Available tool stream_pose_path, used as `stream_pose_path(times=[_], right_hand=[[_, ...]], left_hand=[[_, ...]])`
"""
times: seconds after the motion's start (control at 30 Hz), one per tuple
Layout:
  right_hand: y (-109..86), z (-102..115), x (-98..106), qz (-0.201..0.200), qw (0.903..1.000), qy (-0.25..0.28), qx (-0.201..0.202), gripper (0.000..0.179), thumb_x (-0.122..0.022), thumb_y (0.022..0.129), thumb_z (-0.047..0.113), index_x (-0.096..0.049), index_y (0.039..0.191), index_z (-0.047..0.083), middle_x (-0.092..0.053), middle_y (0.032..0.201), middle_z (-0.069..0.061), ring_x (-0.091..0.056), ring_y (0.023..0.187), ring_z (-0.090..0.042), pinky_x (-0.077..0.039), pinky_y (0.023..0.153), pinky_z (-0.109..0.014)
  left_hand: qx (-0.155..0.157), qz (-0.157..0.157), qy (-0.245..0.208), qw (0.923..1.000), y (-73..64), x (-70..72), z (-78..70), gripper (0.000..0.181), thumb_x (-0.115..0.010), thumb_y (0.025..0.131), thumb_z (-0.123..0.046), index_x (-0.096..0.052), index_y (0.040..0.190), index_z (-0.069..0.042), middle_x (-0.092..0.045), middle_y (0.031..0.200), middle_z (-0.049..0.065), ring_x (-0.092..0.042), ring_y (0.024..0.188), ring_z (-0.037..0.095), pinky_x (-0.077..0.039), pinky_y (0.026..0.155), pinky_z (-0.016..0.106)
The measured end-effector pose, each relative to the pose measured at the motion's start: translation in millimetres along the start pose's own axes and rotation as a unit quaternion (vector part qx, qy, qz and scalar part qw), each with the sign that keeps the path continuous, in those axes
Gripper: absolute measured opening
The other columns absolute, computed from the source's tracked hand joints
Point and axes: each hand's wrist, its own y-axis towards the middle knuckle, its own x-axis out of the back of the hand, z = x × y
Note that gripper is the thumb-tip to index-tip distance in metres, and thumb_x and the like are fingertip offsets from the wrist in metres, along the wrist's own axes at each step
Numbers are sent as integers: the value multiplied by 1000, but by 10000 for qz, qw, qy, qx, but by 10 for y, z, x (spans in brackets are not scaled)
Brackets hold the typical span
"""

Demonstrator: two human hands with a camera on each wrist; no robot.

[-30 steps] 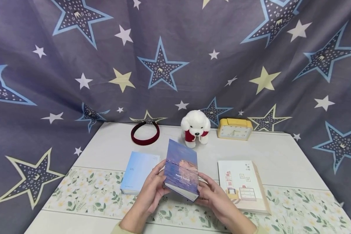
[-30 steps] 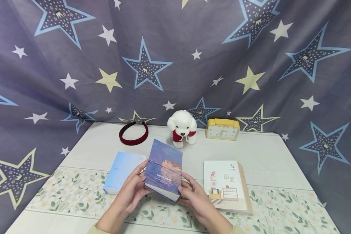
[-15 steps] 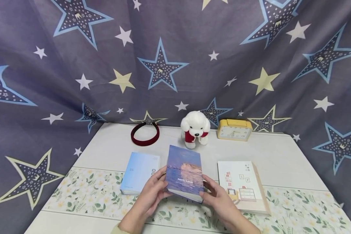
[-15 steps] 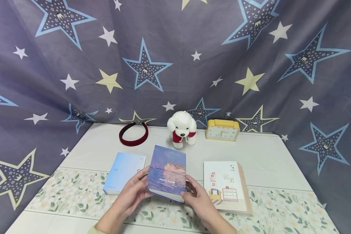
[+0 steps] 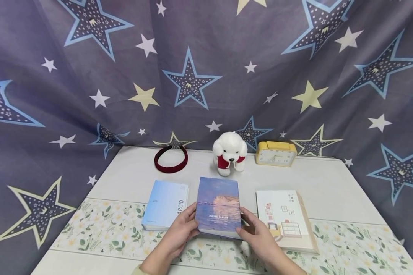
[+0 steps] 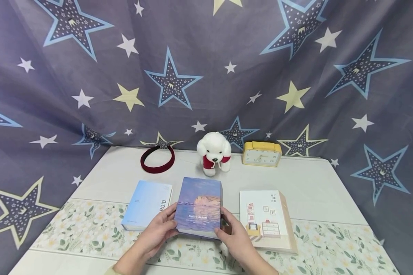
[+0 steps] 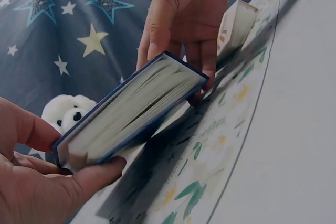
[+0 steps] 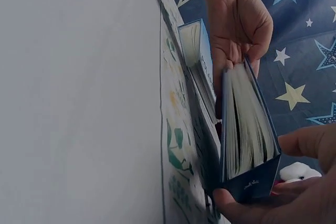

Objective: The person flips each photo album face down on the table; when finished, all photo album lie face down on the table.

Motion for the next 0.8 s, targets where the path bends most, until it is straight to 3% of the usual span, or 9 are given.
stream_pose_path(times=[0.33,0.57,0.8], right_hand=[[-11,-1,-28,-319,9974,-599,222,65,-64,93,14,-34,148,-2,-34,150,-27,-47,127,-44,-44,100,-48],[-38,3,-51,-323,9962,-789,161,66,-66,92,17,-35,147,-3,-34,150,-27,-48,127,-44,-44,99,-48],[-46,14,-54,-272,9937,-1028,360,68,-66,93,20,-34,148,-3,-34,150,-28,-46,128,-44,-46,98,-44]], left_hand=[[44,-14,258,9997,41,2,107,70,-40,91,7,-9,154,5,-21,156,27,-27,142,40,-28,111,51],[3,-36,323,9995,58,1,147,71,-38,89,10,-6,153,7,-18,157,27,-20,144,39,-23,113,46],[-41,-25,749,9972,76,-20,157,74,-39,89,10,-6,155,1,-13,160,22,-10,146,37,-11,115,50]])
